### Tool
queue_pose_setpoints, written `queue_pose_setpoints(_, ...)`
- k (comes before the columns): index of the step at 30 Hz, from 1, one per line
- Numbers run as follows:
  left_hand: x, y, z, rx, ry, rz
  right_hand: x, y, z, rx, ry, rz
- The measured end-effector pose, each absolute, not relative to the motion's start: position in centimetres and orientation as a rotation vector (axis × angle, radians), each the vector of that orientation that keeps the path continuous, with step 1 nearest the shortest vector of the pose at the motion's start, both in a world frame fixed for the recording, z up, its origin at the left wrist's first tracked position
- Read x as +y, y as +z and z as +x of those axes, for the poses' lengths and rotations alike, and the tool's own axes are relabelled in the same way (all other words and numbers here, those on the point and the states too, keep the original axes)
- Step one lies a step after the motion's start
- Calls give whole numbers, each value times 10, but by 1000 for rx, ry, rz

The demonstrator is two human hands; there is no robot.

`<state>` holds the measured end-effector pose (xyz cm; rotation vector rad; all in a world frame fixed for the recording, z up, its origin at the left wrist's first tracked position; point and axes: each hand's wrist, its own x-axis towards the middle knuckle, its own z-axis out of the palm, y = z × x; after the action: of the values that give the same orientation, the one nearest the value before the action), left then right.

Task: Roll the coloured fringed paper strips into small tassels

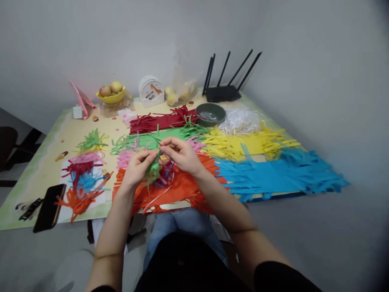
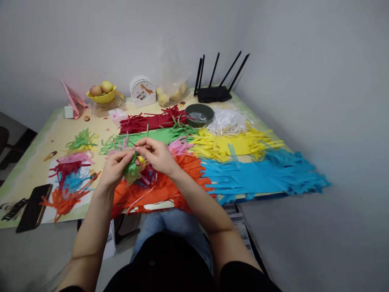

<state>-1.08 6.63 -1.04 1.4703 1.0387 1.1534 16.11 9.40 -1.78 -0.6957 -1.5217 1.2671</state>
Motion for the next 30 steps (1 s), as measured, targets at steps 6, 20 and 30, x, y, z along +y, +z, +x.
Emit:
queue_pose_setpoints(6, 67, -12, -13, 1028, 1171, 1129, 84, -15, 161, -1456, 1084, -737)
queue_pose_setpoints(20, 55, -9, -6, 1234, 1531, 1282, 62, -16, 155, -1547, 1022, -889)
queue_pose_setpoints(30, 54, -13, 0, 1223, 1562, 1301, 62, -12, 156, -1494, 1121, -857)
